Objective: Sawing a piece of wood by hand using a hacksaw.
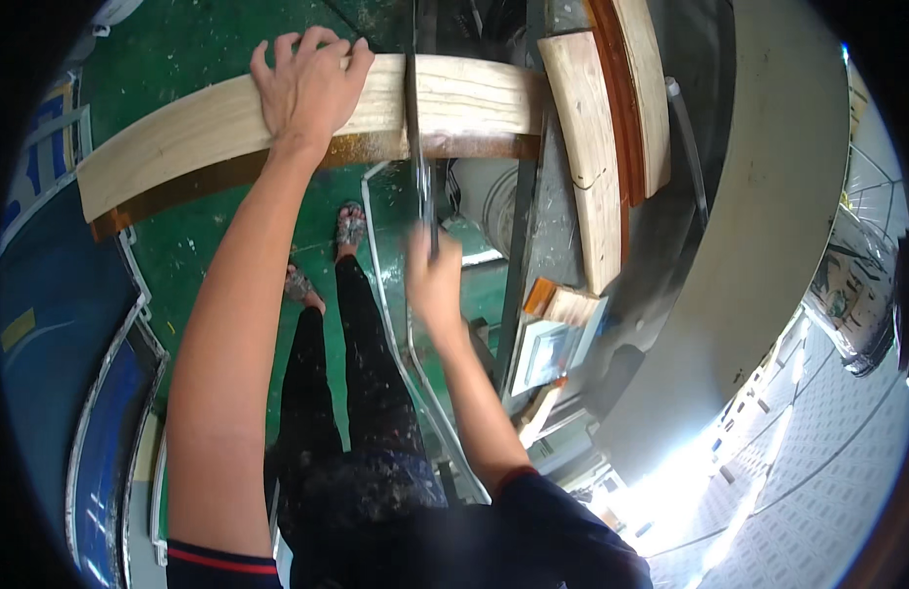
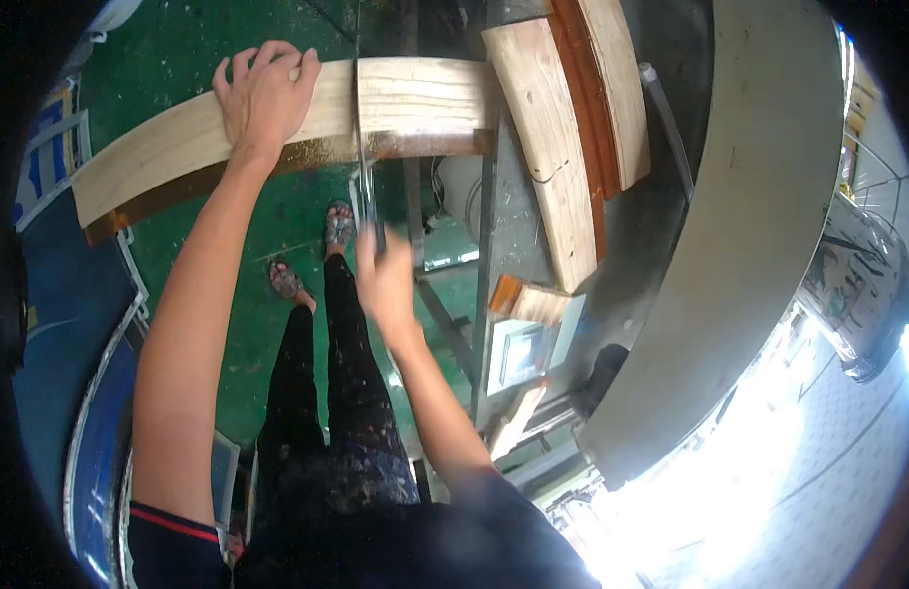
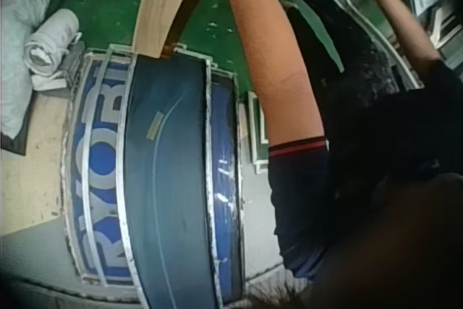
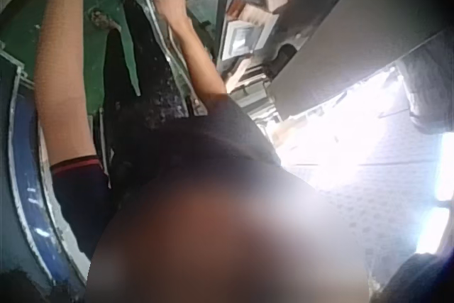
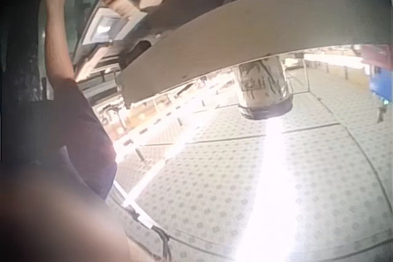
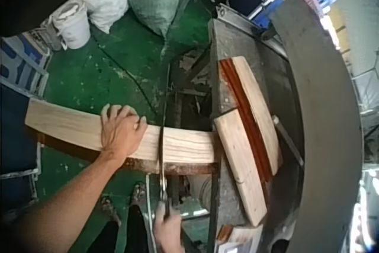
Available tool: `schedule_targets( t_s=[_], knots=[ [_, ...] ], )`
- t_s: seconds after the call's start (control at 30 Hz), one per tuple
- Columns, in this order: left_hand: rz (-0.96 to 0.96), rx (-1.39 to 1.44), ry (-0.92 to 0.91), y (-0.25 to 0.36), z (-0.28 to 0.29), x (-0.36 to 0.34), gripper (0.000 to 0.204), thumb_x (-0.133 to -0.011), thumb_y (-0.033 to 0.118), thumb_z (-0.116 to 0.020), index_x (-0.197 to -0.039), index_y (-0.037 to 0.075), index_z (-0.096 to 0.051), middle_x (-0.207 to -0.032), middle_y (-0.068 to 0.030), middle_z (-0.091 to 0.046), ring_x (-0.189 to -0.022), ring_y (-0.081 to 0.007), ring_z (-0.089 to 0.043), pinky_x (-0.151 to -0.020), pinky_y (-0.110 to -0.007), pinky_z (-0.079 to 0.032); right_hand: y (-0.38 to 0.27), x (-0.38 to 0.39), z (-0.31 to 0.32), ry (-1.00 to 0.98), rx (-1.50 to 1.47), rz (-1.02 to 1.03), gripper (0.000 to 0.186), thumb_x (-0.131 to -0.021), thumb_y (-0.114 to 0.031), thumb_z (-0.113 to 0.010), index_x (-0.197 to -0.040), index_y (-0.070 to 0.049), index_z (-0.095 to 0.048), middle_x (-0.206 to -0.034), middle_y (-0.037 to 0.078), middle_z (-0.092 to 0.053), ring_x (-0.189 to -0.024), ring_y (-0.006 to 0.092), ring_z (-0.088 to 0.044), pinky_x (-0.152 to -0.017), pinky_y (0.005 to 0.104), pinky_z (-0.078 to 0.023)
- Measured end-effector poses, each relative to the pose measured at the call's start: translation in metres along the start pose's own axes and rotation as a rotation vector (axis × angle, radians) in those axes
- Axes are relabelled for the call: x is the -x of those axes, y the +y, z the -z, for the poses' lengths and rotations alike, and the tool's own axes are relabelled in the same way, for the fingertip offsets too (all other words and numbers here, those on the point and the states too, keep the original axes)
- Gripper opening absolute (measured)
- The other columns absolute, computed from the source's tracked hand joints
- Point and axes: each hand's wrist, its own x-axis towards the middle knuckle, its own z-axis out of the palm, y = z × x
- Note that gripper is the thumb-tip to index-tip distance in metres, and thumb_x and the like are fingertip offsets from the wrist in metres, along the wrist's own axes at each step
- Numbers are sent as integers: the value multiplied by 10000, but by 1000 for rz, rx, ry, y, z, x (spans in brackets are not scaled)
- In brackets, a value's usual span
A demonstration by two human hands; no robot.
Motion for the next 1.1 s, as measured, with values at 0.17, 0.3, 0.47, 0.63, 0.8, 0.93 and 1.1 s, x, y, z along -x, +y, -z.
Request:
schedule_targets(
  t_s=[0.17,0.3,0.47,0.63,0.8,0.93,1.1],
  knots=[
    [-28,3,2,-1,-6,5,426,-957,463,-475,-985,139,-751,-1156,26,-674,-1150,-247,-541,-1106,-457,-250,1,22,-12,92,-54,-80,376,-1014,-204,-458,-711,17,-483,-566,29,-373,-558,99,-348,-484,329,-297],
    [26,15,-70,-3,0,5,431,-954,483,-471,-994,160,-754,-1159,29,-671,-1145,-230,-549,-1093,-443,-259,-5,23,-7,28,-75,-128,375,-1013,-213,-495,-730,34,-485,-554,48,-348,-568,101,-318,-482,338,-292],
    [-35,-83,-46,-6,1,6,435,-945,493,-492,-1020,154,-754,-1200,39,-650,-1213,-252,-503,-1115,-501,-216,-14,-8,-10,-61,-116,-147,272,-988,-185,-529,-857,45,-591,-657,172,-561,-551,235,-532,-556,382,-437],
    [-18,-83,-4,-6,1,6,430,-953,493,-485,-1022,167,-757,-1241,44,-624,-1277,-246,-457,-1138,-504,-186,17,62,0,-2,-71,-184,249,-969,-157,-499,-838,45,-565,-572,57,-424,-554,107,-384,-499,329,-349],
    [-28,-80,4,-3,-4,8,428,-951,487,-472,-1033,184,-763,-1264,16,-612,-1268,-254,-452,-1131,-539,-187,-12,-44,-28,47,-143,-60,320,-991,-198,-540,-794,53,-563,-589,196,-513,-474,291,-461,-506,413,-407],
    [-22,-51,-2,2,-4,7,433,-950,490,-486,-1030,165,-760,-1285,25,-603,-1277,-248,-448,-1142,-514,-180,44,84,-3,33,-46,-91,246,-937,-188,-575,-844,39,-585,-562,166,-512,-485,281,-543,-522,376,-442],
    [-10,-94,25,-5,-3,11,431,-943,489,-493,-1028,160,-758,-1287,27,-606,-1274,-250,-452,-1140,-508,-183,20,34,-11,63,-136,-41,315,-973,-224,-546,-807,43,-573,-573,189,-467,-504,219,-507,-535,391,-426]
  ],
)
